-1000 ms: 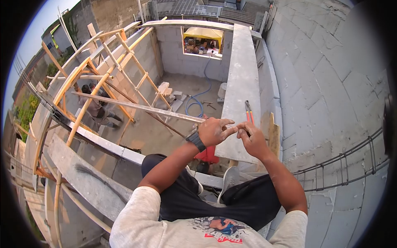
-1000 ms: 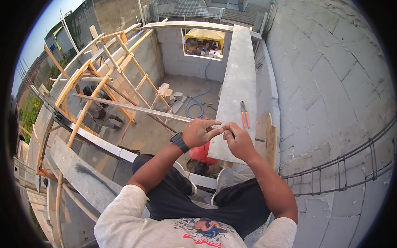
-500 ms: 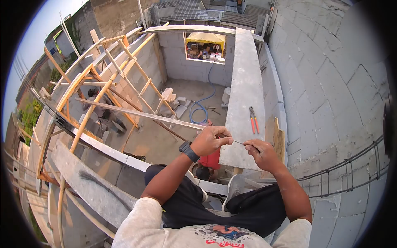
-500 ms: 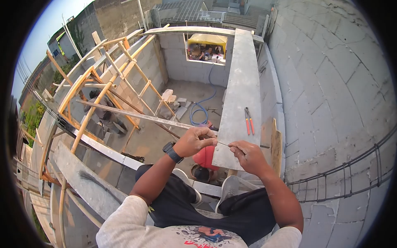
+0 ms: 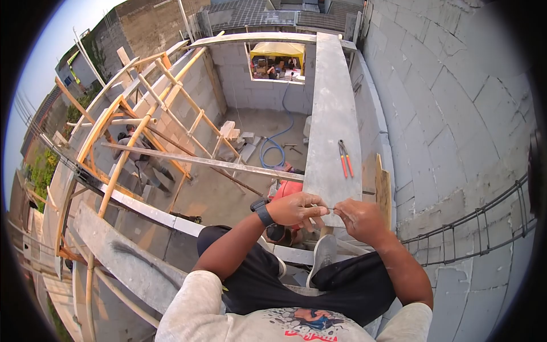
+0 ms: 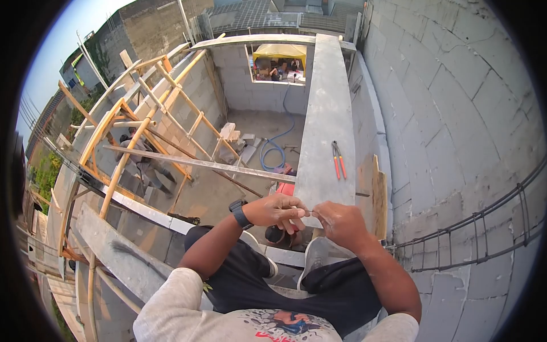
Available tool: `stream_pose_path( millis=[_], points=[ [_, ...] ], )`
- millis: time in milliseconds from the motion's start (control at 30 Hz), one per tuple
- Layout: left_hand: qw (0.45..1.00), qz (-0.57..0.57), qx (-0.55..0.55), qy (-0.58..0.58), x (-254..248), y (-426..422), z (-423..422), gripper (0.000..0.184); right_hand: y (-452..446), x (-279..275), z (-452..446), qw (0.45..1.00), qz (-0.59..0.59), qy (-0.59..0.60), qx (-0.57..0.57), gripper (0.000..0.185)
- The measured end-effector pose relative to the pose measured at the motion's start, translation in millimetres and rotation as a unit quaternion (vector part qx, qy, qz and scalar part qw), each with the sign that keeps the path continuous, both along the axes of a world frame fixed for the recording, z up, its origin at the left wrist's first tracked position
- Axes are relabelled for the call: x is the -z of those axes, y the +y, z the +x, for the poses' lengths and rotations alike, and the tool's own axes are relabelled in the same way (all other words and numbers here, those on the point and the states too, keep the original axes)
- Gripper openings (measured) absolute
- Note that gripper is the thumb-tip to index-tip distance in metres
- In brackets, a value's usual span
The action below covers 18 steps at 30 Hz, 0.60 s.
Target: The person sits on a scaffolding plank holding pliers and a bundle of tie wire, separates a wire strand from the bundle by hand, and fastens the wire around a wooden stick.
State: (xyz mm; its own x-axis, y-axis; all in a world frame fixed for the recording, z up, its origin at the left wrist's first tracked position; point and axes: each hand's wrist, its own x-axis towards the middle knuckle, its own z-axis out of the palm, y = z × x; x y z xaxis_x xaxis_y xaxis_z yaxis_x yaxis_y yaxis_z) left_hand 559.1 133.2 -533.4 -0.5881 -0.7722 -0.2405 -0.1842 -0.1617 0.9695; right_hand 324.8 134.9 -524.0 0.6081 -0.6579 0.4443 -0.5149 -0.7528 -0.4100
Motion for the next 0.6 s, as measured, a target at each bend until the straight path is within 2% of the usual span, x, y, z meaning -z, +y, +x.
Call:
stream_pose_path(
  millis=[33,67,133,167,233,400,467,600],
  points=[
    [0.994,0.086,0.024,0.062,4.1,0.5,-4.8,0.028,1.0,0.9,0.1,1.0,-0.003,0.017,0.002,0.006],
    [0.994,0.087,0.023,0.061,13.3,-1.8,-7.3,0.028,1.7,1.6,0.1,0.999,-0.006,0.034,0.004,0.007],
    [0.997,-0.036,0.014,0.059,25.6,-7.4,-9.9,0.027,-3.3,4.1,-3.4,1.0,-0.007,0.013,0.005,0.008],
    [0.998,-0.035,0.016,0.059,30.6,-7.8,-9.8,0.027,-6.2,4.7,-6.0,1.0,-0.009,-0.007,0.007,0.009],
    [0.991,-0.115,-0.043,0.054,22.4,-5.3,-10.3,0.027,-8.2,-9.5,-11.4,1.0,-0.016,0.0,0.016,0.01],
    [0.987,-0.138,-0.072,0.033,14.0,-8.9,0.8,0.025,-10.7,-20.7,-21.1,1.0,-0.005,-0.003,0.016,0.011],
    [0.984,-0.159,-0.078,0.033,21.4,-14.0,5.8,0.024,-8.0,-20.5,-20.1,0.992,0.102,-0.064,0.038,0.01],
    [0.978,-0.18,-0.081,0.063,21.8,-16.4,10.2,0.025,-16.4,-10.8,-23.8,0.989,0.112,-0.092,0.021,0.008]
  ],
)
